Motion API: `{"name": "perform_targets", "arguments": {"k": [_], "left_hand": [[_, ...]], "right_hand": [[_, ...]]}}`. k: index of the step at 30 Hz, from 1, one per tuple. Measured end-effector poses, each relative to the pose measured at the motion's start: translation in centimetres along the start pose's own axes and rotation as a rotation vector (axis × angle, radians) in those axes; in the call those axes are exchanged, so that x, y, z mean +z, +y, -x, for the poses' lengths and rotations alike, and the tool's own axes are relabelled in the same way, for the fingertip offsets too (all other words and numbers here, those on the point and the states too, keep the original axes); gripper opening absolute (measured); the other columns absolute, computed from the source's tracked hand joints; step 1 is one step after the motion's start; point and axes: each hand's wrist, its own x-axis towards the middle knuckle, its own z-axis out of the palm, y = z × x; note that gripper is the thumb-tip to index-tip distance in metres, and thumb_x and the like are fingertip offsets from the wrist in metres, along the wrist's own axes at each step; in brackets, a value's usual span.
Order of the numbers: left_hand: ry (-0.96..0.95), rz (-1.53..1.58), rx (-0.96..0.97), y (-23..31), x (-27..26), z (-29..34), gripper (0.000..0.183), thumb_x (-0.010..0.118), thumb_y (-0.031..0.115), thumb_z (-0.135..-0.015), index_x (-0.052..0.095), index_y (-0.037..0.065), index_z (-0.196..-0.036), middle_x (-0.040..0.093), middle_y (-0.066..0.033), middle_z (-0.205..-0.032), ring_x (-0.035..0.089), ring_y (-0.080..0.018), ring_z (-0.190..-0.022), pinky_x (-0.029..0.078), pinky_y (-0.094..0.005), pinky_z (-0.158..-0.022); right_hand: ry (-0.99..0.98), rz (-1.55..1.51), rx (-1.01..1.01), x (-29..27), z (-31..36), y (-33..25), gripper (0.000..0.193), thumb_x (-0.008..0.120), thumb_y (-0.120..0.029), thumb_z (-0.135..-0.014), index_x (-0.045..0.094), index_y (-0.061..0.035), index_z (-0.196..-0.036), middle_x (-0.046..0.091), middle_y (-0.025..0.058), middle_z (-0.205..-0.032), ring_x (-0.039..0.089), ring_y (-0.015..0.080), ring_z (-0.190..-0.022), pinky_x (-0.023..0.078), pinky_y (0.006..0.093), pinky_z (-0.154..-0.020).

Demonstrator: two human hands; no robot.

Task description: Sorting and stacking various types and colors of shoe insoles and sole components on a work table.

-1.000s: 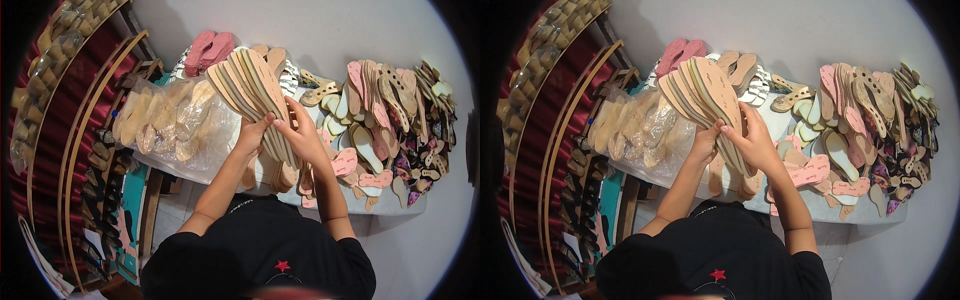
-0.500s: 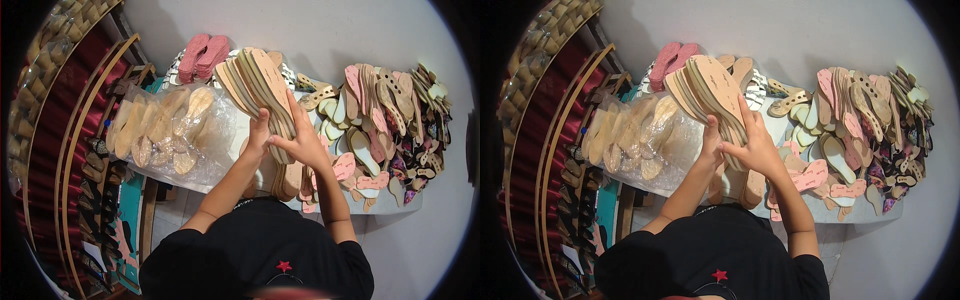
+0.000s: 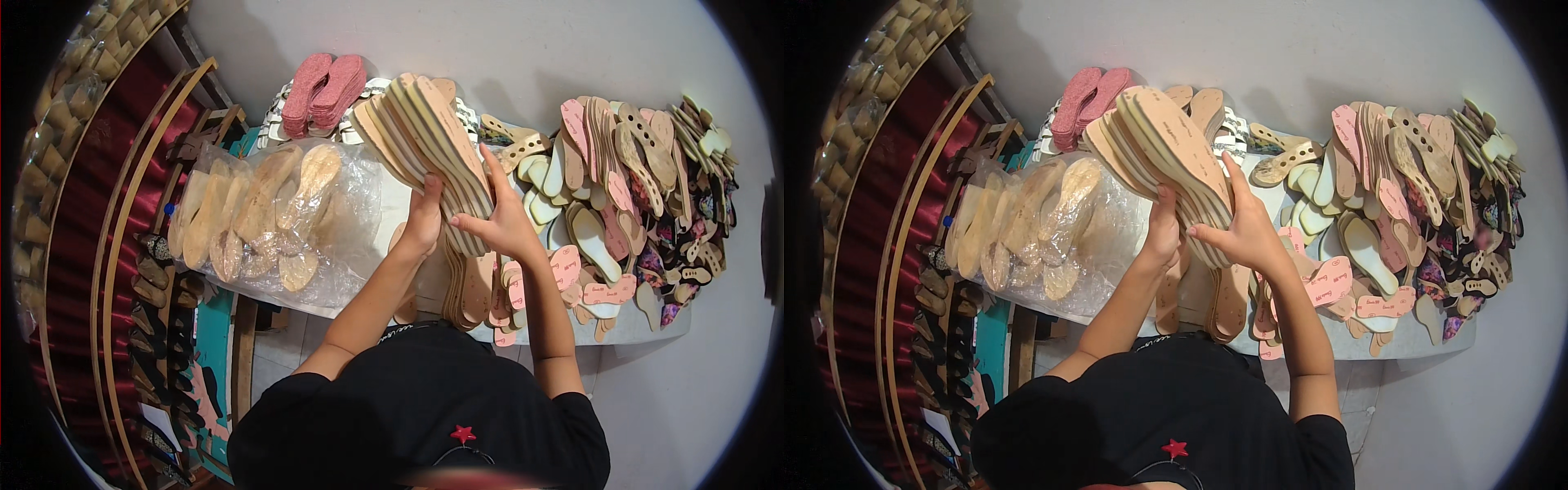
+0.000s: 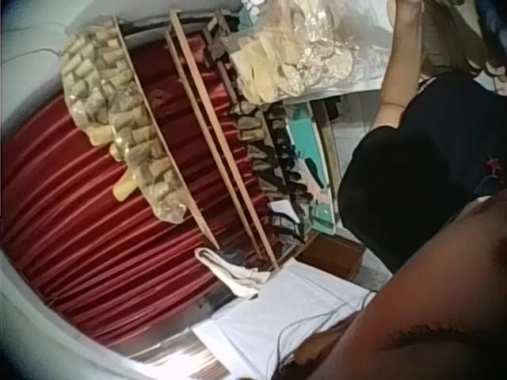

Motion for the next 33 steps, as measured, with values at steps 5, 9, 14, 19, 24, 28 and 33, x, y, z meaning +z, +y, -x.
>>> {"name": "perform_targets", "arguments": {"k": [5, 9, 14, 19, 24, 28, 33], "left_hand": [[0.046, -0.077, -0.041, 0.0, -0.2, 0.0, 0.077, 0.040, 0.061, -0.081, 0.031, 0.001, -0.128, 0.046, -0.0135, -0.122, 0.051, -0.0216, -0.108, 0.045, -0.0344, -0.089], [0.049, -0.045, -0.042, -0.2, -0.4, 0.3, 0.076, 0.040, 0.062, -0.081, 0.034, 0.001, -0.126, 0.048, -0.0132, -0.119, 0.052, -0.0214, -0.107, 0.046, -0.0340, -0.088], [0.019, 0.016, -0.063, -0.4, 0.2, -0.7, 0.078, 0.034, 0.065, -0.082, 0.034, 0.003, -0.127, 0.049, -0.0114, -0.119, 0.051, -0.0207, -0.108, 0.044, -0.0334, -0.090], [-0.051, 0.055, 0.070, 0.5, 1.9, -5.1, 0.079, 0.021, 0.068, -0.084, 0.036, 0.003, -0.127, 0.050, -0.0115, -0.120, 0.051, -0.0213, -0.108, 0.041, -0.0340, -0.092], [-0.009, 0.138, 0.176, -1.5, 1.6, -10.7, 0.082, 0.022, 0.071, -0.081, 0.032, 0.006, -0.129, 0.045, -0.0088, -0.123, 0.045, -0.0202, -0.112, 0.037, -0.0336, -0.094], [0.007, 0.023, 0.200, -4.2, -0.6, -13.7, 0.067, 0.022, 0.060, -0.088, 0.033, 0.007, -0.128, 0.045, -0.0070, -0.123, 0.042, -0.0200, -0.115, 0.036, -0.0348, -0.095], [-0.050, -0.393, -0.108, -5.6, -6.2, -15.4, 0.039, 0.034, 0.031, -0.095, 0.034, 0.008, -0.126, 0.044, -0.0061, -0.121, 0.042, -0.0220, -0.114, 0.037, -0.0387, -0.093]], "right_hand": [[-0.029, 0.141, 0.046, 0.4, 0.2, -0.4, 0.092, 0.077, -0.024, -0.061, 0.026, 0.0039, -0.131, 0.053, 0.0238, -0.113, 0.053, 0.0309, -0.105, 0.040, 0.0344, -0.089], [-0.029, 0.105, 0.059, 0.9, 0.2, -0.3, 0.085, 0.078, -0.030, -0.060, 0.033, 0.0025, -0.124, 0.058, 0.0251, -0.103, 0.057, 0.0357, -0.097, 0.044, 0.0363, -0.082], [-0.054, 0.195, 0.035, -0.1, -0.6, -0.6, 0.093, 0.080, -0.032, -0.055, 0.031, 0.0005, -0.126, 0.060, 0.0245, -0.097, 0.059, 0.0361, -0.093, 0.046, 0.0372, -0.080], [-0.024, 0.163, 0.085, -2.4, -4.3, -0.5, 0.090, 0.080, -0.019, -0.052, 0.035, 0.0017, -0.126, 0.051, 0.0187, -0.117, 0.049, 0.0254, -0.109, 0.037, 0.0324, -0.093], [0.076, 0.259, -0.092, -4.7, -8.4, 1.5, 0.089, 0.080, -0.022, -0.049, 0.037, 0.0025, -0.123, 0.054, 0.0216, -0.111, 0.054, 0.0277, -0.102, 0.041, 0.0334, -0.089], [-0.047, 0.293, -0.033, -5.8, -11.5, 3.6, 0.089, 0.079, -0.024, -0.048, 0.039, 0.0030, -0.122, 0.057, 0.0207, -0.106, 0.056, 0.0295, -0.100, 0.042, 0.0336, -0.086], [0.006, 0.364, 0.005, -7.3, -12.9, 10.7, 0.088, 0.078, -0.019, -0.049, 0.037, -0.0015, -0.124, 0.056, 0.0179, -0.107, 0.055, 0.0279, -0.099, 0.042, 0.0329, -0.086]]}}
